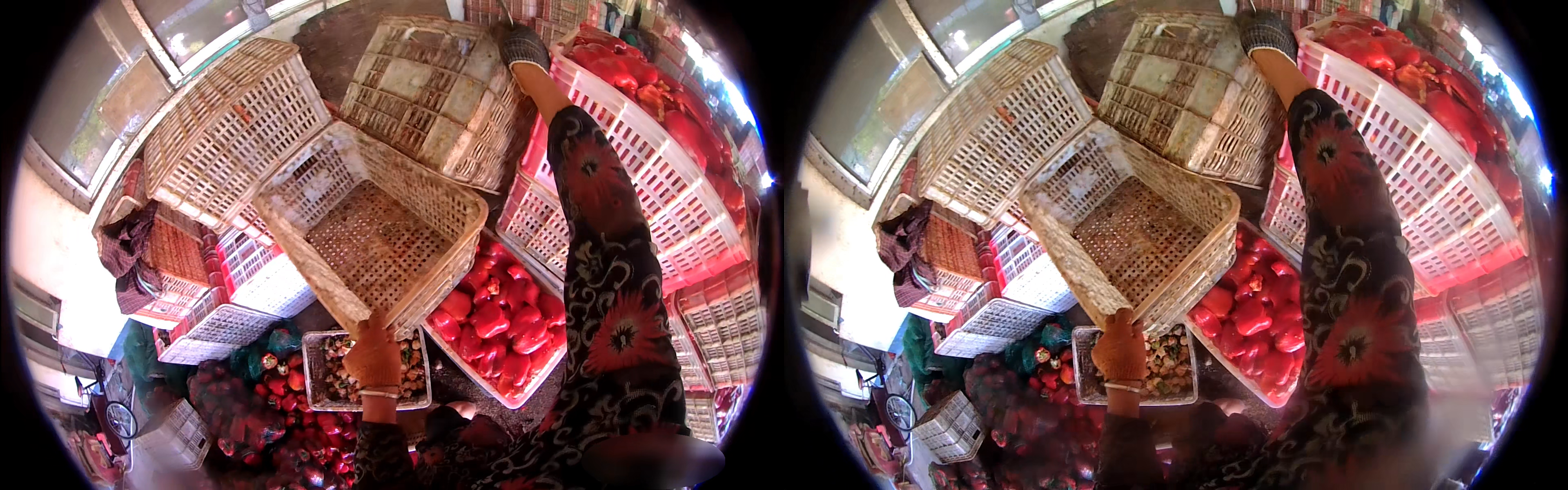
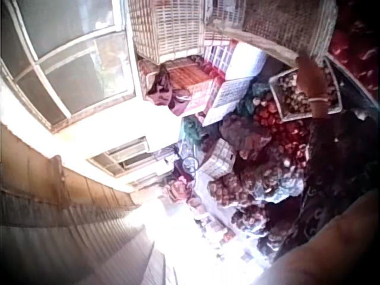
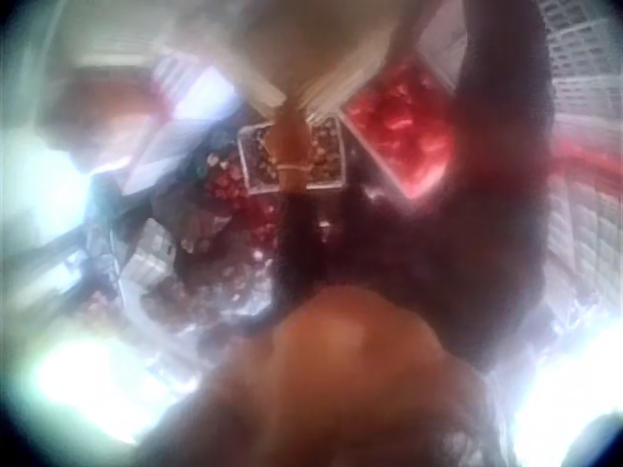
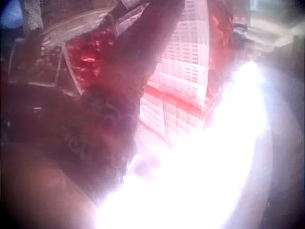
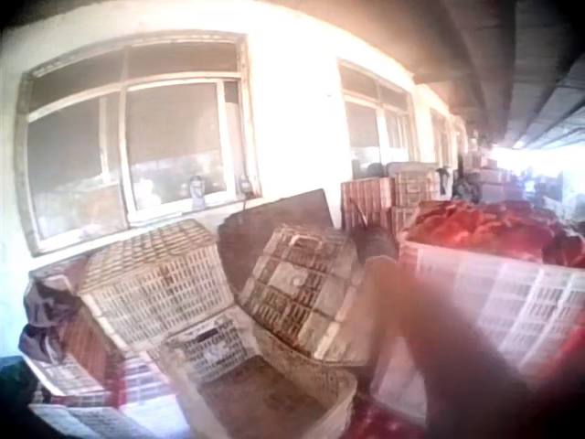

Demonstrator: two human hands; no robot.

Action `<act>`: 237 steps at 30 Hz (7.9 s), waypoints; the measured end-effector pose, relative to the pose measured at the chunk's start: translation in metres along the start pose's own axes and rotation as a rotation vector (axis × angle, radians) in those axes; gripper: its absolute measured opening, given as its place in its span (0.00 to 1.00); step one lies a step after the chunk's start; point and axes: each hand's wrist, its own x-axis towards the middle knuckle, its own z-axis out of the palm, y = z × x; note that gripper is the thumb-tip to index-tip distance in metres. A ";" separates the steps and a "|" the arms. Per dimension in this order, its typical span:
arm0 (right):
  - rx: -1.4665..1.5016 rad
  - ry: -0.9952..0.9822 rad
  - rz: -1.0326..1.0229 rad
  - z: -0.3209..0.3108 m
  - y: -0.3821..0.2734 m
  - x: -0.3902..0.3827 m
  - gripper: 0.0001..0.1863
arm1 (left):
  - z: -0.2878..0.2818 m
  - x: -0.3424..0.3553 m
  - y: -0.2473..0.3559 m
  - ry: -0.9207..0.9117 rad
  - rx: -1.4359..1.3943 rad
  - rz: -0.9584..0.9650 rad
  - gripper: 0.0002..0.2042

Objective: The person uses a knife to trim red bell peppers and places the processed peppers into a white plastic crate.

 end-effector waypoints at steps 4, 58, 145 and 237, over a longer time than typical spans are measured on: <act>-0.380 -0.237 -0.340 0.043 0.057 0.029 0.28 | 0.009 -0.011 -0.011 0.056 -0.049 -0.004 0.11; 0.423 -0.613 0.443 0.068 0.098 -0.285 0.18 | 0.032 -0.054 -0.036 0.202 -1.497 -0.668 0.18; 0.181 -1.742 -0.564 0.086 0.210 -1.003 0.17 | 0.442 -0.771 -0.175 0.403 -0.272 -0.845 0.27; 0.969 -1.831 -1.392 -0.160 0.334 -1.075 0.28 | 0.371 -0.776 -0.079 1.925 -1.260 -0.485 0.39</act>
